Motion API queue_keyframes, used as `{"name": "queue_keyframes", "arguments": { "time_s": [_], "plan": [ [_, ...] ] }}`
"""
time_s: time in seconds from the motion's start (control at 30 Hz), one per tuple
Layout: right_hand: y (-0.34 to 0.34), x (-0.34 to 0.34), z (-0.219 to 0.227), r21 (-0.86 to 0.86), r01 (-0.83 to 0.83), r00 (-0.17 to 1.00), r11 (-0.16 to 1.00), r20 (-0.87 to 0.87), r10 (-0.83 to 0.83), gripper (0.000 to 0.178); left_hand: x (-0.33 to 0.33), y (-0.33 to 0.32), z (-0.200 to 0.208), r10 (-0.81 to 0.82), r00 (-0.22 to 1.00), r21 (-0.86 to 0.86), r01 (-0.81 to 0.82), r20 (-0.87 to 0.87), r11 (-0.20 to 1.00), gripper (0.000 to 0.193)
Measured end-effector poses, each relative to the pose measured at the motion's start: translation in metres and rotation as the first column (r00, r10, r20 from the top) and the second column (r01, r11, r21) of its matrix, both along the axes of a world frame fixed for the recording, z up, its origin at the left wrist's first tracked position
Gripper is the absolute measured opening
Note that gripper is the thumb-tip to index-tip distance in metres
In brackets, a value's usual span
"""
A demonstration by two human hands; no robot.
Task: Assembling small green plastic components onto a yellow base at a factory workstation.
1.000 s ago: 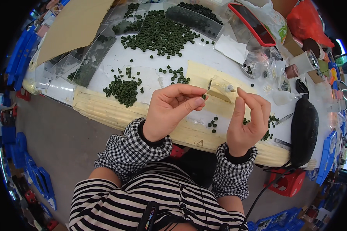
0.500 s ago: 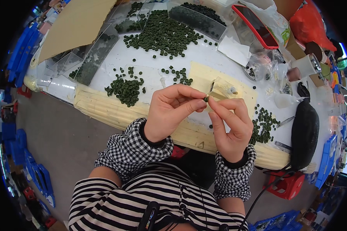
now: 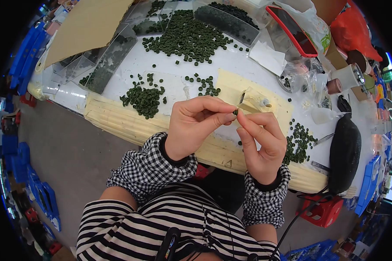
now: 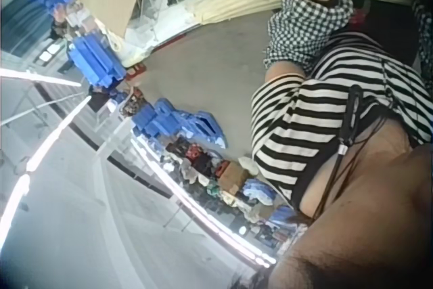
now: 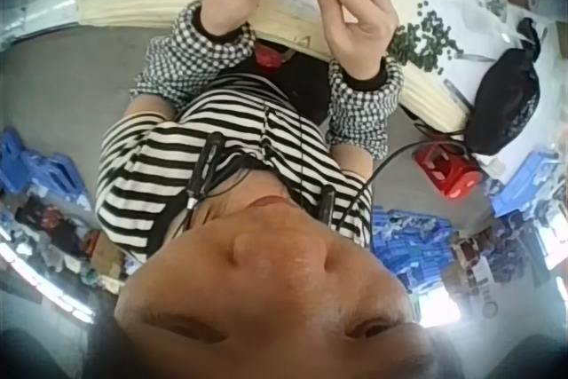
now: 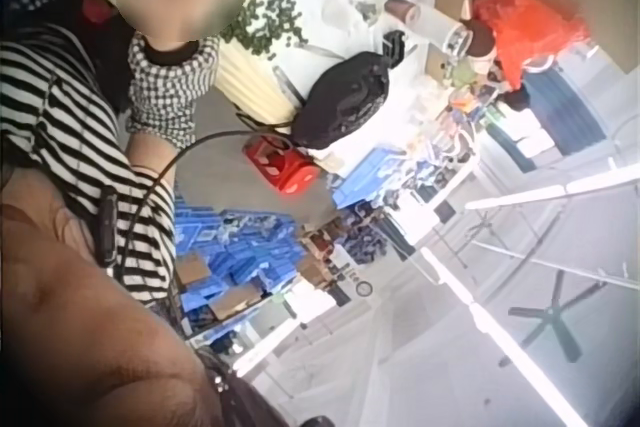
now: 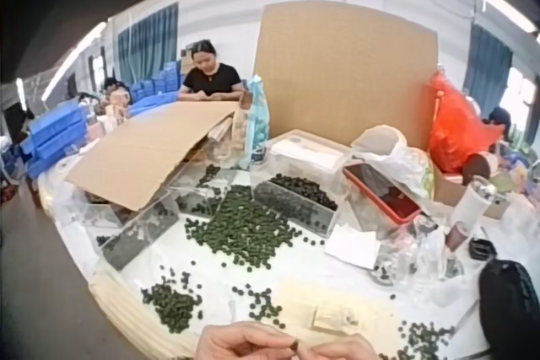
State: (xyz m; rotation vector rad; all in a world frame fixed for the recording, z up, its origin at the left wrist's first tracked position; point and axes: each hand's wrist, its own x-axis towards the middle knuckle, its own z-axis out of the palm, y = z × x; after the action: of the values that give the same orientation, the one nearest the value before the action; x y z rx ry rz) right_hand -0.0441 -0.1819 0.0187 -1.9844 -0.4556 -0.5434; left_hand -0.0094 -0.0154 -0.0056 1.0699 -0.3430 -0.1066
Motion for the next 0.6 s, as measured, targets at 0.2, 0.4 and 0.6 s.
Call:
{"name": "queue_keyframes", "arguments": {
  "time_s": [0.2, 0.4, 0.6],
  "plan": [
    [0.0005, -0.0018, 0.0006, 0.023, 0.004, 1.0, 1.0, -0.021, -0.003, 0.034, -0.0005, 0.0016, 0.0018, -0.02, 0.999, -0.01, 0.019, -0.05, 1.0, 0.018],
    [0.0008, -0.0036, -0.0003, 0.031, 0.01, 0.999, 0.999, -0.036, -0.009, 0.034, 0.0005, 0.0021, 0.0007, -0.035, 0.999, -0.022, 0.034, -0.027, 0.999, 0.018],
    [0.0003, -0.0041, -0.0002, 0.033, 0.001, 0.999, 0.999, -0.05, 0.001, 0.034, 0.0012, 0.0023, -0.001, -0.043, 0.999, -0.026, 0.043, 0.008, 0.999, 0.018]
  ]
}}
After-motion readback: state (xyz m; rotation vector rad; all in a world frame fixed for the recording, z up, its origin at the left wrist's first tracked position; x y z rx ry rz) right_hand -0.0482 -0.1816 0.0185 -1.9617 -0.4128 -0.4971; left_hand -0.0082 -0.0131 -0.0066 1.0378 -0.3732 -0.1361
